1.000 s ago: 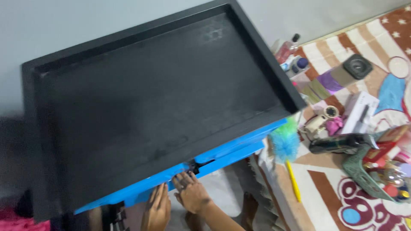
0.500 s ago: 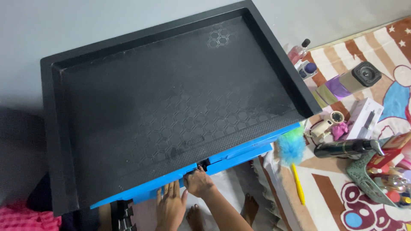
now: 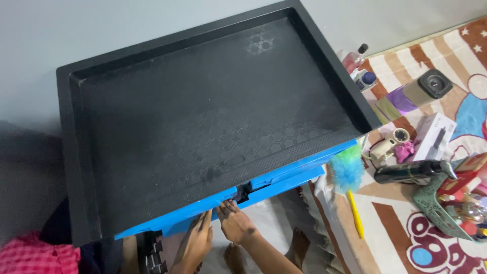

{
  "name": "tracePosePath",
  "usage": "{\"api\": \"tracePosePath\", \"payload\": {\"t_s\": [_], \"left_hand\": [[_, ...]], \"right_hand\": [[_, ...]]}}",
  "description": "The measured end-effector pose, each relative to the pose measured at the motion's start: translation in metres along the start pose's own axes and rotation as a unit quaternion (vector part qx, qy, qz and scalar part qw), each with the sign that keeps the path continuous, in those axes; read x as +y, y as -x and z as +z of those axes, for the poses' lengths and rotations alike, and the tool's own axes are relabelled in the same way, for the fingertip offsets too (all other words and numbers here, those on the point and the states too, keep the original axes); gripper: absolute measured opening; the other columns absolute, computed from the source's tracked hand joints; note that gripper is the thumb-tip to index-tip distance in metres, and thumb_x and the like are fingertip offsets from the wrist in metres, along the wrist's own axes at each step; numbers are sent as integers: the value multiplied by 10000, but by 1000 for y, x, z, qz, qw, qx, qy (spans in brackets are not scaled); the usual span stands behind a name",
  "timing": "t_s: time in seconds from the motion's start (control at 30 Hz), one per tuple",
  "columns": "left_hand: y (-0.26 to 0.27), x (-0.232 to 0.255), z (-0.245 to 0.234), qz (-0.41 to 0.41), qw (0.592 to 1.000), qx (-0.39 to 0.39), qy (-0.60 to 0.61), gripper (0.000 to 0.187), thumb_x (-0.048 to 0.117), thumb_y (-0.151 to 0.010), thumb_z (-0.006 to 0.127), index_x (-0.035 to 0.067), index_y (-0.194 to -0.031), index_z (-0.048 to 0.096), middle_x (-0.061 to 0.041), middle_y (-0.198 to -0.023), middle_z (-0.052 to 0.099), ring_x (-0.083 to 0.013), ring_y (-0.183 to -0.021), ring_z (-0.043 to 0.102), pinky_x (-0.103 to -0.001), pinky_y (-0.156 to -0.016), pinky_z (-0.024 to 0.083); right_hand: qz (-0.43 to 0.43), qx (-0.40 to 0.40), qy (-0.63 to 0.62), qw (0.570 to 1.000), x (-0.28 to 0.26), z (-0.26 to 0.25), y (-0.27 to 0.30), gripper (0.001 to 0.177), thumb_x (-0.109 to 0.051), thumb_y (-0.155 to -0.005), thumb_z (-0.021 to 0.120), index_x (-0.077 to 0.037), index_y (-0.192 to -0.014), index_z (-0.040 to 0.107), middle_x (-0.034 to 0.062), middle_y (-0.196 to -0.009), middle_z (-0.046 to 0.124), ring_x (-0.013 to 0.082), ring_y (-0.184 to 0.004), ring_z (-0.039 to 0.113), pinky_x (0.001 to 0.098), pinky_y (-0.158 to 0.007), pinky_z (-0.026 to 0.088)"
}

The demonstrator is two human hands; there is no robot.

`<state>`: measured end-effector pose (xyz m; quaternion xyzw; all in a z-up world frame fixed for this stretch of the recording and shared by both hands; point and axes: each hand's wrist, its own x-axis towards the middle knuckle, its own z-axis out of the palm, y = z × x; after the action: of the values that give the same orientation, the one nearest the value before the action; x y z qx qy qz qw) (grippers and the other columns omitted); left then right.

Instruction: Organizing various toiletries, containers, and electronic devices on top of a dresser and then dusting the surface with a colorful duster.

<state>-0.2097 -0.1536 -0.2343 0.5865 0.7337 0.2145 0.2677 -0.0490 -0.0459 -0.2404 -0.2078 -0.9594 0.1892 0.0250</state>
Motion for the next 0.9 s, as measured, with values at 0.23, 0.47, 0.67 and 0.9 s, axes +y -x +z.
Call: {"api": "tracePosePath", "payload": {"t_s": [0.23,0.47,0.67,0.9], "left_hand": [[7,-5,-12,9,988,7,-151,523,286,-990,512,-53,-1384,461,-257,-1381,558,-401,-1328,485,-521,-1123,356],[-35,-55,52,-186,967,-118,-130,459,314,-925,604,49,-1299,575,-235,-1248,632,-391,-1146,629,-481,-1004,503],[-33,-34,28,-93,990,41,-97,346,305,-876,628,88,-1140,681,-214,-1082,668,-398,-1022,643,-493,-891,513],[0,-61,48,-57,989,45,-126,341,230,-904,629,55,-1190,693,-236,-1138,690,-437,-1050,664,-511,-928,527]], "right_hand": [[9,-59,31,998,-10,-24,-17,604,-225,-898,575,156,-1362,507,322,-1487,473,447,-1447,368,525,-1225,193],[102,-157,-9,982,-11,30,-50,470,-254,-938,585,76,-1266,655,282,-1397,565,446,-1354,445,573,-1191,219],[52,-152,47,986,-9,9,-38,402,-131,-842,616,22,-1206,695,237,-1371,595,419,-1376,451,554,-1210,223],[-49,71,-33,996,4,-34,32,428,-89,-844,634,75,-1238,664,212,-1325,653,386,-1323,544,499,-1184,321]]}}
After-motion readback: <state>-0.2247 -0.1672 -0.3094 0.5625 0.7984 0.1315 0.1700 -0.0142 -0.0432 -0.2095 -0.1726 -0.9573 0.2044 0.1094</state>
